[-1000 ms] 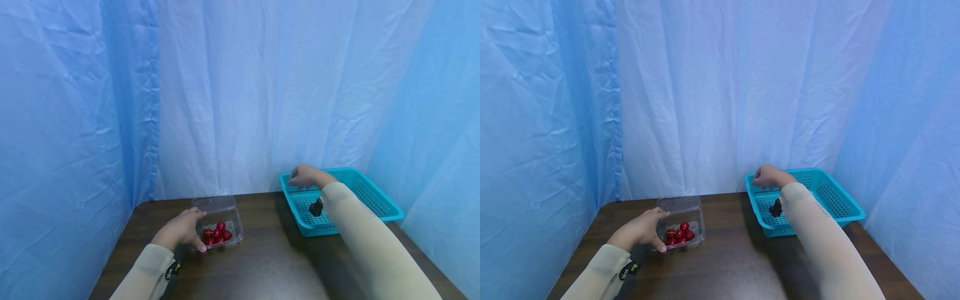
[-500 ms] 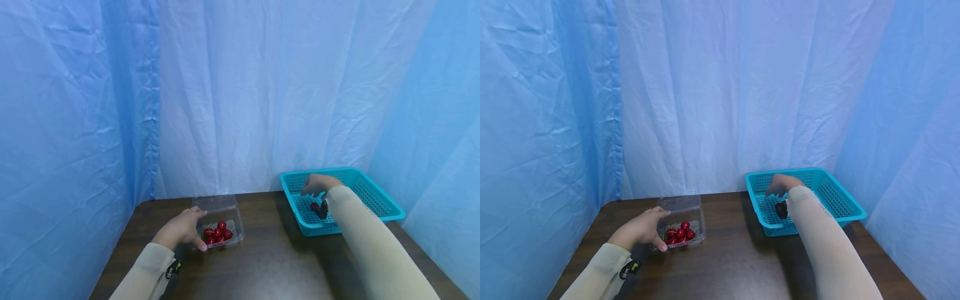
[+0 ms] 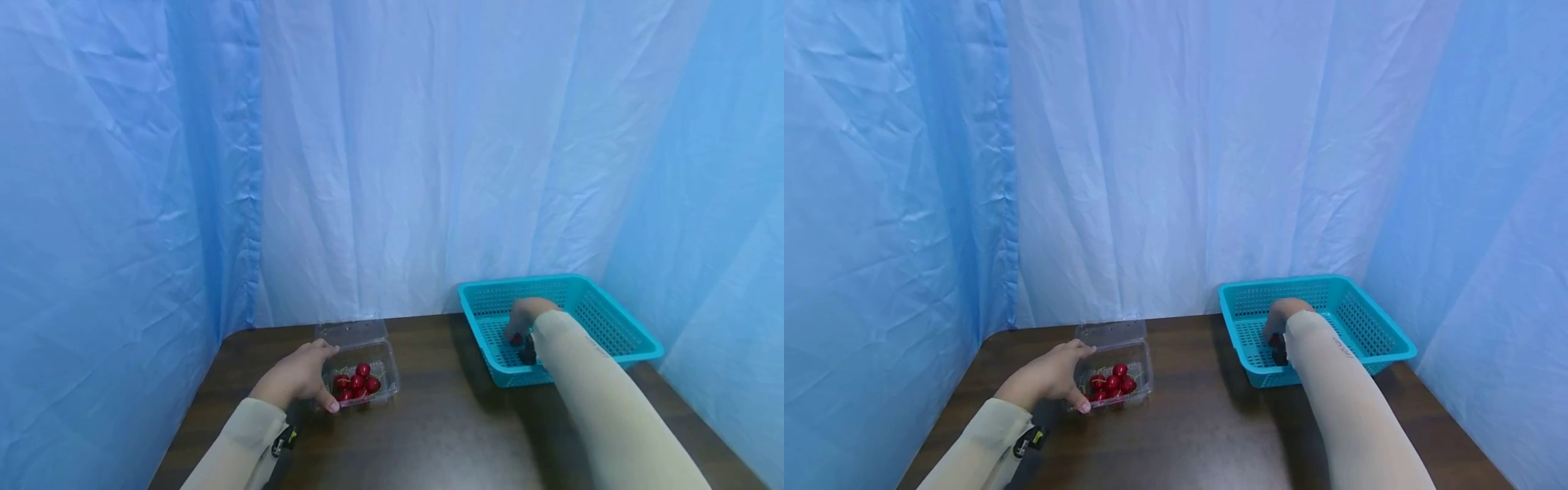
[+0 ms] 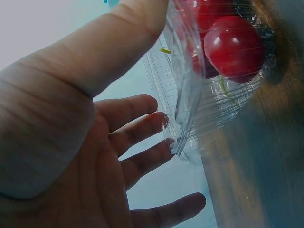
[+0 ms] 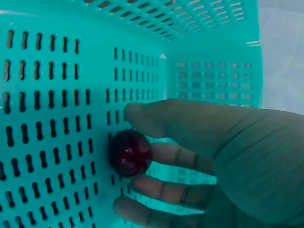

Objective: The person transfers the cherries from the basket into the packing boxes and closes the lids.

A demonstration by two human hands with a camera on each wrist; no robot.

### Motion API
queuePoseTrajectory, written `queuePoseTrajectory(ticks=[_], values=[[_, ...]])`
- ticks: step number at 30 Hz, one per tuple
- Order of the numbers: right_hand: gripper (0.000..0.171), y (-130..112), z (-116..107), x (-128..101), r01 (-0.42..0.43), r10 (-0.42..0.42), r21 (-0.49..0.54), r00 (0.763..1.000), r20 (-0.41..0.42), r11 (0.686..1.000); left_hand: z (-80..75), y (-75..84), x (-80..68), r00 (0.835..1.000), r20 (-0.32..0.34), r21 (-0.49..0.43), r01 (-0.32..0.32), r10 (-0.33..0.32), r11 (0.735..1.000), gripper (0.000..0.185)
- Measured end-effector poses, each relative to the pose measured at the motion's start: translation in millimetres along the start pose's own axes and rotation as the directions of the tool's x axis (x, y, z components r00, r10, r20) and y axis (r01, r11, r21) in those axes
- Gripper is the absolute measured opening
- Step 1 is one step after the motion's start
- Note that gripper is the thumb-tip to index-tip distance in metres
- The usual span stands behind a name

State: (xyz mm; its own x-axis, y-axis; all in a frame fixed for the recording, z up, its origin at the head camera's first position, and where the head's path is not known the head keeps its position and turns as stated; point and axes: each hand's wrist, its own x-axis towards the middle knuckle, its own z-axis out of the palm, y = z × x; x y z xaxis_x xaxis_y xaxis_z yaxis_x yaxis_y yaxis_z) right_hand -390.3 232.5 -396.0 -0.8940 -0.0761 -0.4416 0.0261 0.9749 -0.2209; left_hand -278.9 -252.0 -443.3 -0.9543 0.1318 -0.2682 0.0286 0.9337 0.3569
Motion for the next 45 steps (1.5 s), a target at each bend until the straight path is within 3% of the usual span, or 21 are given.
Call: queuePoseTrajectory(ticks=[7, 13, 27, 35, 45], values=[[0.014, 2, 2, 2, -0.019, 0.017, 0.049, 0.998, 0.053, 0.999, -1.8, 1.5, -0.4, 1.0, 0.007, 0.003, -0.004, 0.004, 1.0, 0.122], [0.01, 4, 7, 5, 0.012, -0.015, 0.076, 0.999, 0.036, 0.997, -3.3, 3.2, -2.1, 1.0, 0.014, 0.006, -0.007, 0.007, 1.0, 0.122], [0.028, 12, 3, 22, 0.062, -0.064, 0.104, 0.998, 0.012, 0.993, -2.9, 3.7, -2.3, 1.0, 0.003, 0.018, -0.005, 0.004, 1.0, 0.121], [0.038, 11, -12, 37, 0.107, -0.108, 0.199, 0.994, -0.01, 0.974, -2.6, 3.6, -1.5, 1.0, 0.002, 0.021, -0.003, 0.003, 1.0, 0.121], [0.043, -10, -32, 29, 0.202, -0.184, 0.241, 0.978, -0.094, 0.949, -1.4, 1.0, -0.7, 1.0, -0.003, 0.021, 0.0, 0.0, 1.0, 0.12]])
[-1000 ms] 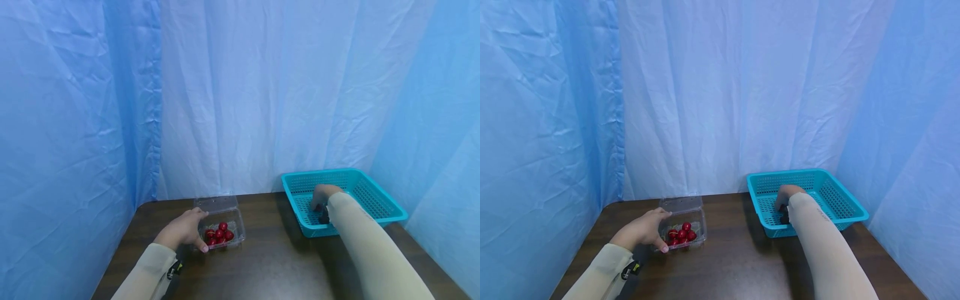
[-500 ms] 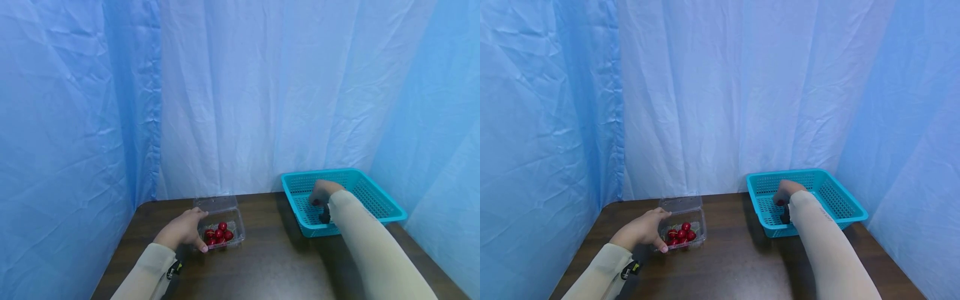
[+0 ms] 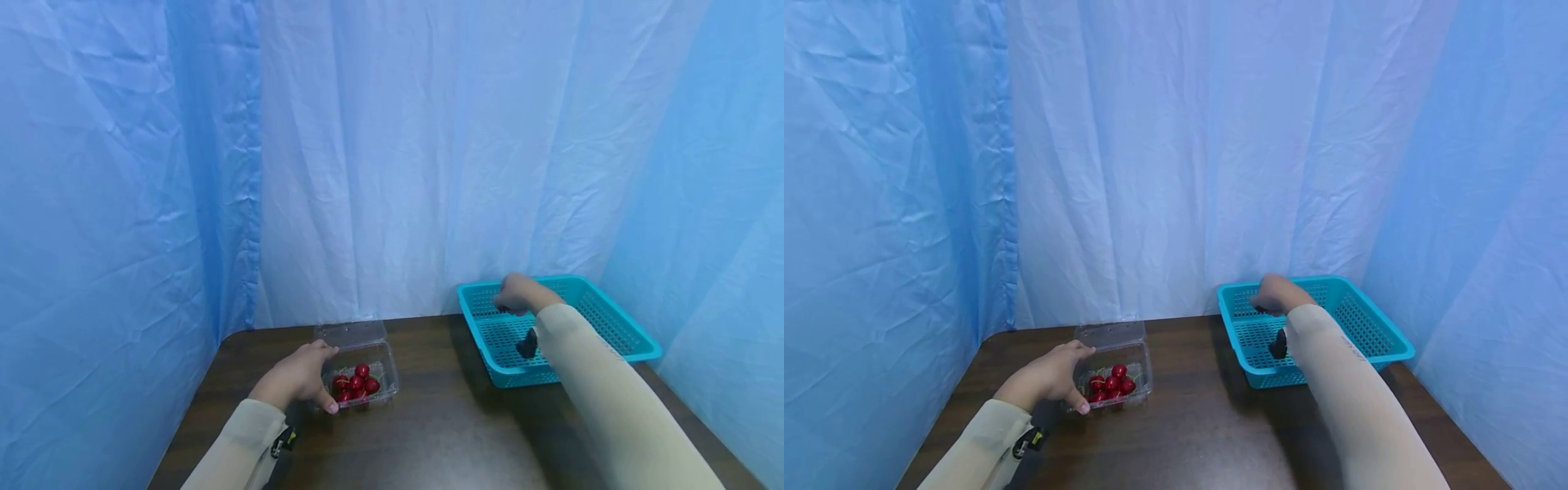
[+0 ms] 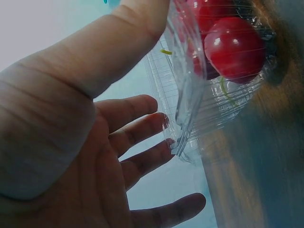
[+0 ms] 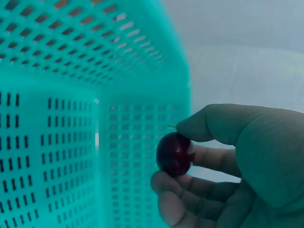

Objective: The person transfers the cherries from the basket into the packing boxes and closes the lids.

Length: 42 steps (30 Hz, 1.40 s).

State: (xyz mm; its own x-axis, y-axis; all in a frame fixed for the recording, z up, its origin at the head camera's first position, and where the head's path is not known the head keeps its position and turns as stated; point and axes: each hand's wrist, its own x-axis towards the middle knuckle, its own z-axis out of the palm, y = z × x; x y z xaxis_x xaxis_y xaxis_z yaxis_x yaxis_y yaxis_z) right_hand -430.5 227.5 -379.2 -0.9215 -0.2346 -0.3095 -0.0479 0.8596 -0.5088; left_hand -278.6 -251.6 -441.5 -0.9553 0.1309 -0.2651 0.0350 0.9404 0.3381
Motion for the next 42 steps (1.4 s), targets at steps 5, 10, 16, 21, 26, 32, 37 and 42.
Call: queuePoseTrajectory(ticks=[5, 10, 16, 21, 26, 32, 37, 42], values=[[0.05, -28, -1, -6, 0.026, -0.029, -0.052, 0.998, -0.052, 0.998, -0.1, -0.3, 0.3, 1.0, 0.0, -0.003, -0.001, 0.001, 1.0, 0.12], [0.039, -63, 5, -11, 0.043, -0.056, -0.113, 0.991, -0.122, 0.993, 0.7, 0.3, 1.4, 1.0, 0.003, -0.005, -0.005, 0.005, 1.0, 0.12], [0.026, -103, 26, -17, 0.116, -0.152, -0.186, 0.969, -0.195, 0.976, 0.5, -0.1, -0.2, 1.0, -0.004, -0.003, -0.003, 0.003, 1.0, 0.121], [0.022, -132, 48, -20, 0.207, -0.243, -0.2, 0.955, -0.172, 0.958, -0.3, -0.5, -1.4, 1.0, -0.008, 0.002, -0.004, 0.004, 1.0, 0.122], [0.011, -154, 74, -21, 0.297, -0.326, -0.198, 0.936, -0.135, 0.934, -0.1, -0.6, -1.5, 1.0, -0.009, -0.004, -0.002, 0.002, 1.0, 0.121], [0.006, -172, 110, -15, 0.376, -0.398, -0.183, 0.912, -0.097, 0.908, -1.7, 0.5, -3.4, 1.0, -0.004, -0.008, -0.001, 0.001, 1.0, 0.12], [0.003, -180, 138, -12, 0.42, -0.428, -0.129, 0.903, -0.043, 0.899, -3.0, 1.5, -3.4, 1.0, 0.002, -0.004, -0.009, 0.009, 1.0, 0.12], [0.004, -186, 160, -8, 0.462, -0.466, -0.116, 0.885, -0.012, 0.879, -3.8, 1.2, -2.0, 1.0, 0.011, -0.015, -0.006, 0.006, 1.0, 0.121]])
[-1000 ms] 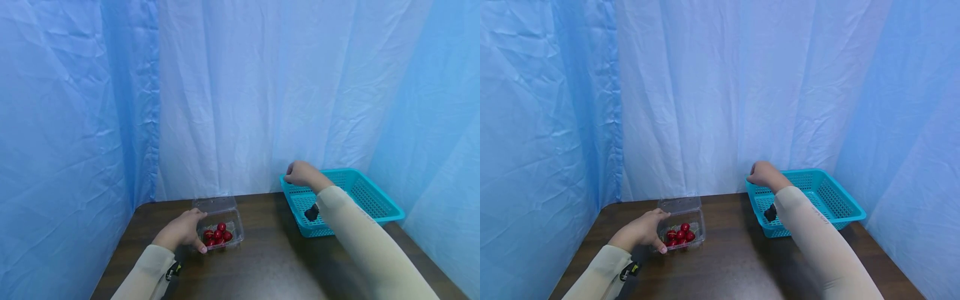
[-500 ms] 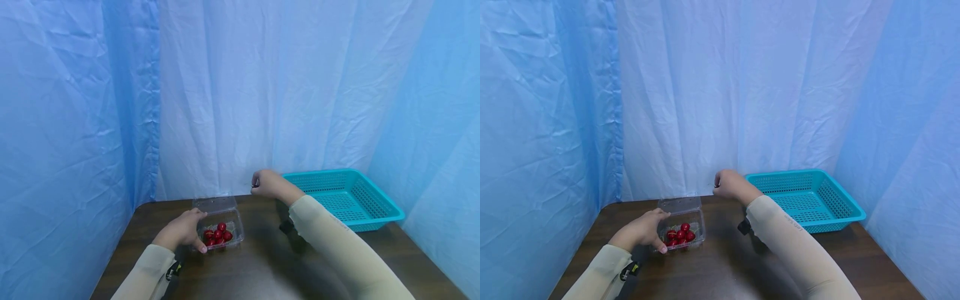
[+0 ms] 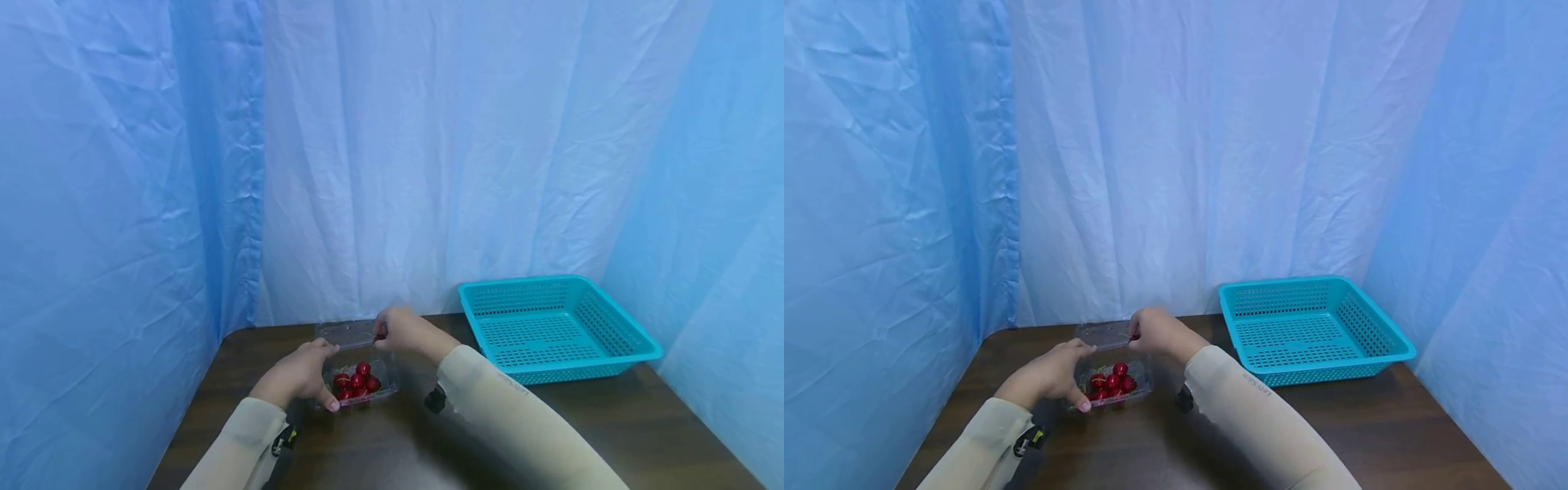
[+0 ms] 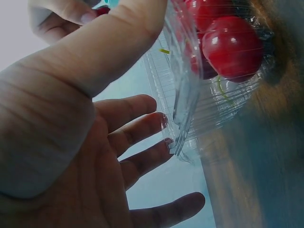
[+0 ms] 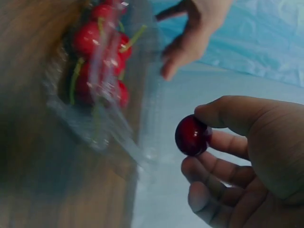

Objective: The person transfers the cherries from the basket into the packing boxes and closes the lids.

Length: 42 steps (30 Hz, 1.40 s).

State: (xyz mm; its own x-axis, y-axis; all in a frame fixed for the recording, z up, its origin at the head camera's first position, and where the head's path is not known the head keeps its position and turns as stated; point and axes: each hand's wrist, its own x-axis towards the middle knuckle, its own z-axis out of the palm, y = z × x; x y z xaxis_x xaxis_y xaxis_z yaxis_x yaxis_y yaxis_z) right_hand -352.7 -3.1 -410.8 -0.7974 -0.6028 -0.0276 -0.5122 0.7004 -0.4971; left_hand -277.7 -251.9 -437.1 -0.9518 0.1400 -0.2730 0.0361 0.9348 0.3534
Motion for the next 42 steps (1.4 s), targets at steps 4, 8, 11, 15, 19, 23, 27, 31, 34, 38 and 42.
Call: queuePoseTrajectory(ticks=[4, 8, 11, 15, 19, 23, 27, 31, 34, 38, 42], values=[[0.004, -1, 16, 2, -0.04, 0.04, -0.009, 0.999, 0.014, 0.999, 0.4, -0.6, 0.9, 1.0, 0.002, -0.005, -0.002, 0.002, 1.0, 0.121], [0.006, 0, 29, 3, -0.045, 0.046, -0.076, 0.999, 0.01, 0.996, 1.0, -0.9, 1.2, 1.0, -0.003, 0.003, -0.002, 0.002, 1.0, 0.12], [0.006, 1, 36, 3, -0.019, 0.02, -0.141, 1.0, 0.006, 0.99, 1.3, -0.6, 1.6, 1.0, -0.003, 0.01, 0.0, 0.0, 1.0, 0.121], [0.006, 2, 43, 3, 0.006, -0.007, -0.22, 1.0, -0.004, 0.975, 1.7, -0.6, 2.1, 1.0, 0.001, 0.013, 0.007, -0.007, 1.0, 0.121], [0.007, -1, 47, 2, 0.018, -0.025, -0.29, 0.999, -0.023, 0.957, 2.8, -1.4, 2.8, 1.0, 0.001, 0.009, 0.006, -0.006, 1.0, 0.121], [0.007, 0, 48, 1, 0.01, -0.022, -0.302, 0.999, -0.036, 0.953, 2.7, 0.1, 3.1, 1.0, 0.0, 0.016, 0.003, -0.003, 1.0, 0.121], [0.011, 3, 46, 2, -0.051, 0.037, -0.209, 0.997, -0.07, 0.977, 2.3, 3.0, 3.1, 1.0, 0.0, 0.029, -0.009, 0.009, 1.0, 0.12], [0.013, 8, 42, 2, -0.104, 0.095, -0.066, 0.988, -0.122, 0.992, 3.5, 2.5, 4.4, 1.0, 0.007, 0.017, -0.024, 0.024, 1.0, 0.118], [0.015, 14, 39, 3, -0.125, 0.126, 0.015, 0.979, -0.16, 0.992, 3.5, -0.3, 4.1, 0.999, 0.015, -0.018, -0.043, 0.043, 0.999, 0.118], [0.02, 24, 37, 5, -0.152, 0.163, 0.068, 0.965, -0.203, 0.986, -0.9, -3.0, 2.2, 0.996, 0.018, -0.068, -0.091, 0.092, 0.994, 0.111], [0.028, 32, 37, 5, -0.197, 0.225, 0.137, 0.946, -0.234, 0.971, -4.4, -7.7, 3.8, 0.994, -0.054, -0.078, -0.095, 0.091, 0.992, 0.082]])
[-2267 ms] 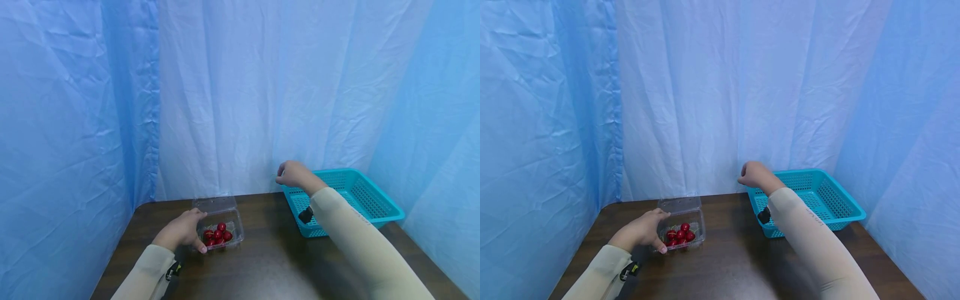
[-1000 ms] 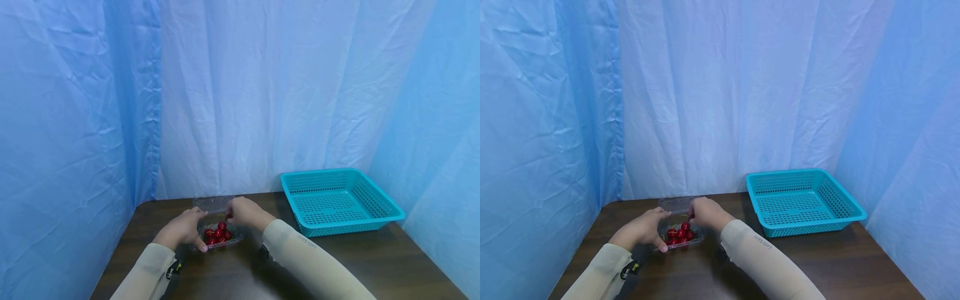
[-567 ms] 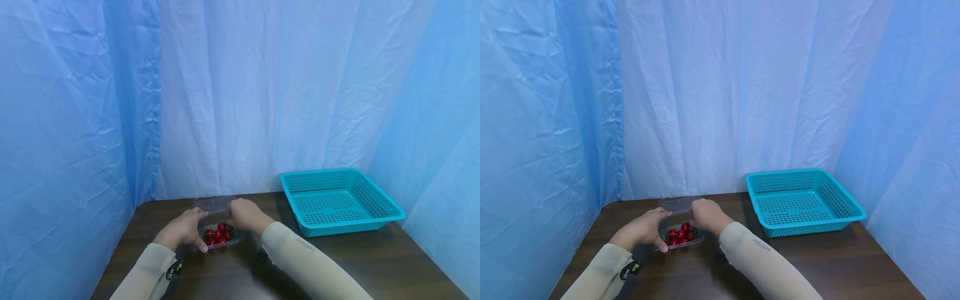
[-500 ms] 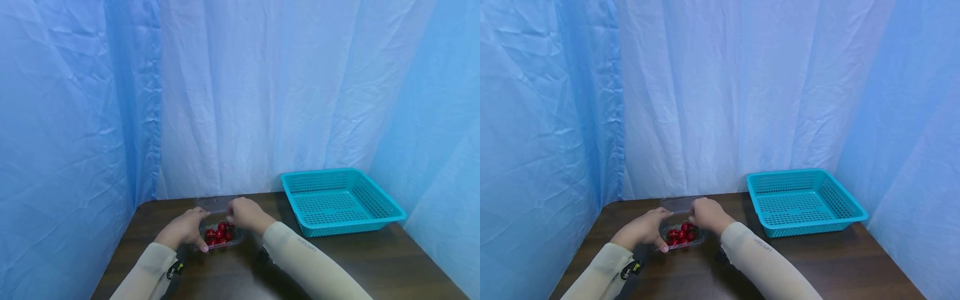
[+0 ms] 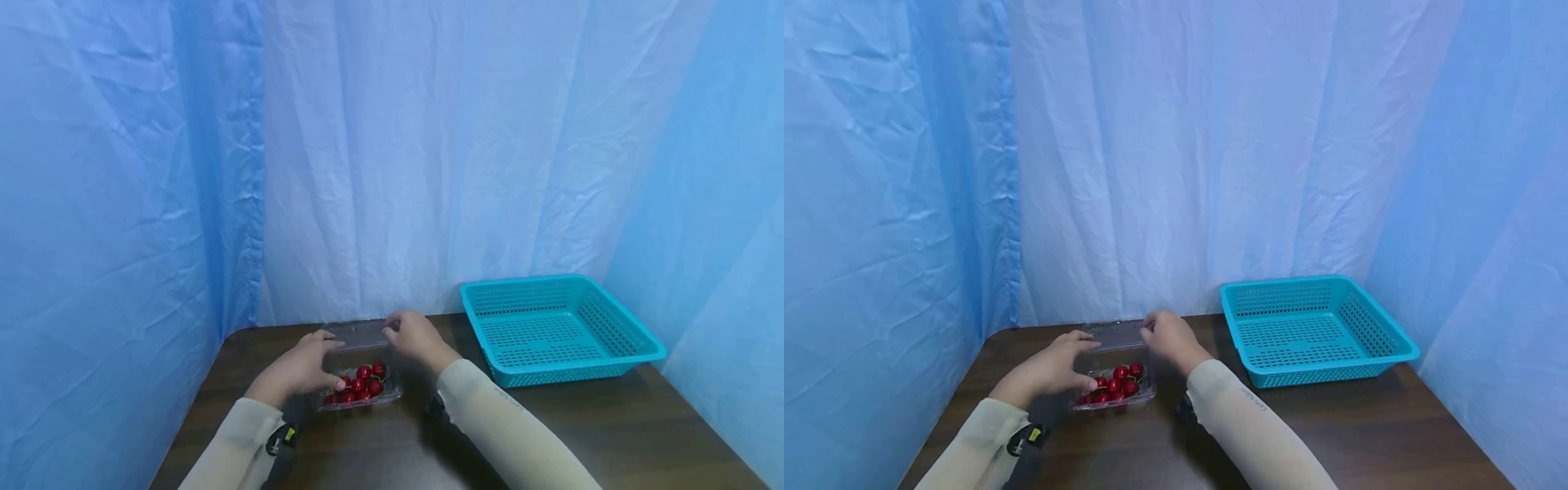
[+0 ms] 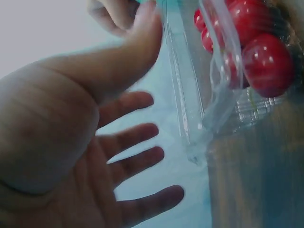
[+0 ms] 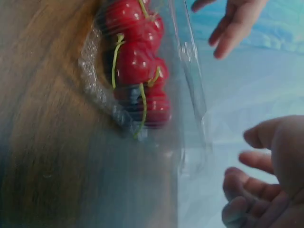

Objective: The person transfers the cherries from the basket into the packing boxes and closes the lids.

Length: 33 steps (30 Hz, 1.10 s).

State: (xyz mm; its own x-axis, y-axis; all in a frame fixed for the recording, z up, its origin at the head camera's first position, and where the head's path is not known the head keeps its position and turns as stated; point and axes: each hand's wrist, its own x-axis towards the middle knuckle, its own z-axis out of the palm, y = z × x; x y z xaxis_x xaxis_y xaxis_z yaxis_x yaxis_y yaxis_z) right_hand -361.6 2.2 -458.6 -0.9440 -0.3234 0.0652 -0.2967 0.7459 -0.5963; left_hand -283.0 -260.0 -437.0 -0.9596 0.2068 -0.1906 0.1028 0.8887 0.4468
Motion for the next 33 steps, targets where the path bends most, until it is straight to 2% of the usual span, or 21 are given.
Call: queuePoseTrajectory(ticks=[2, 5, 7, 9, 13, 14, 16, 18, 20, 21, 27, 29, 33], values=[[0.031, 4, -2, 0, -0.028, 0.028, 0.03, 1.0, -0.014, 0.999, -0.8, -4.1, 2.7, 0.997, -0.072, 0.012, 0.024, -0.023, 1.0, 0.062], [0.036, 10, -2, 1, -0.082, 0.084, 0.09, 0.996, -0.016, 0.993, -0.7, -14.1, 8.7, 0.98, -0.18, -0.015, 0.081, -0.083, 0.997, 0.037], [0.044, 15, -3, 2, -0.126, 0.127, 0.132, 0.992, 0.0, 0.983, 0.5, -21.8, 14.2, 0.965, -0.222, -0.075, 0.123, -0.137, 0.99, 0.03], [0.053, 19, -3, 3, -0.179, 0.176, 0.18, 0.984, 0.033, 0.967, 2.2, -28.7, 19.1, 0.953, -0.239, -0.148, 0.153, -0.185, 0.977, 0.03], [0.072, 26, -4, 4, -0.25, 0.228, 0.235, 0.967, 0.117, 0.939, 6.0, -42.3, 27.0, 0.95, -0.164, -0.309, 0.208, -0.267, 0.928, 0.044], [0.076, 41, 5, 12, -0.229, 0.204, 0.249, 0.971, 0.123, 0.941, 6.9, -45.4, 28.6, 0.95, -0.136, -0.35, 0.22, -0.282, 0.911, 0.048], [0.081, 42, 6, 12, -0.234, 0.196, 0.261, 0.967, 0.163, 0.937, 8.5, -51.3, 31.5, 0.95, -0.08, -0.412, 0.245, -0.302, 0.878, 0.055], [0.081, 42, 7, 13, -0.229, 0.179, 0.282, 0.965, 0.194, 0.932, 9.8, -55.8, 33.8, 0.948, -0.046, -0.442, 0.263, -0.314, 0.857, 0.06], [0.078, 42, 9, 13, -0.226, 0.166, 0.304, 0.963, 0.213, 0.926, 11.7, -58.5, 35.8, 0.947, -0.029, -0.442, 0.276, -0.321, 0.854, 0.061], [0.074, 28, 0, 5, -0.254, 0.187, 0.308, 0.955, 0.231, 0.917, 12.3, -59.4, 36.5, 0.948, -0.024, -0.434, 0.276, -0.317, 0.858, 0.061], [0.063, 28, 6, 3, -0.256, 0.173, 0.366, 0.954, 0.245, 0.895, 16.2, -61.3, 38.4, 0.952, -0.002, -0.419, 0.277, -0.306, 0.864, 0.054], [0.062, 30, 8, 3, -0.255, 0.165, 0.389, 0.954, 0.249, 0.885, 16.9, -60.8, 38.7, 0.953, 0.004, -0.43, 0.276, -0.304, 0.86, 0.053], [0.058, 33, 11, 3, -0.281, 0.167, 0.451, 0.946, 0.277, 0.847, 18.4, -60.2, 39.1, 0.949, 0.031, -0.477, 0.289, -0.313, 0.83, 0.054]])
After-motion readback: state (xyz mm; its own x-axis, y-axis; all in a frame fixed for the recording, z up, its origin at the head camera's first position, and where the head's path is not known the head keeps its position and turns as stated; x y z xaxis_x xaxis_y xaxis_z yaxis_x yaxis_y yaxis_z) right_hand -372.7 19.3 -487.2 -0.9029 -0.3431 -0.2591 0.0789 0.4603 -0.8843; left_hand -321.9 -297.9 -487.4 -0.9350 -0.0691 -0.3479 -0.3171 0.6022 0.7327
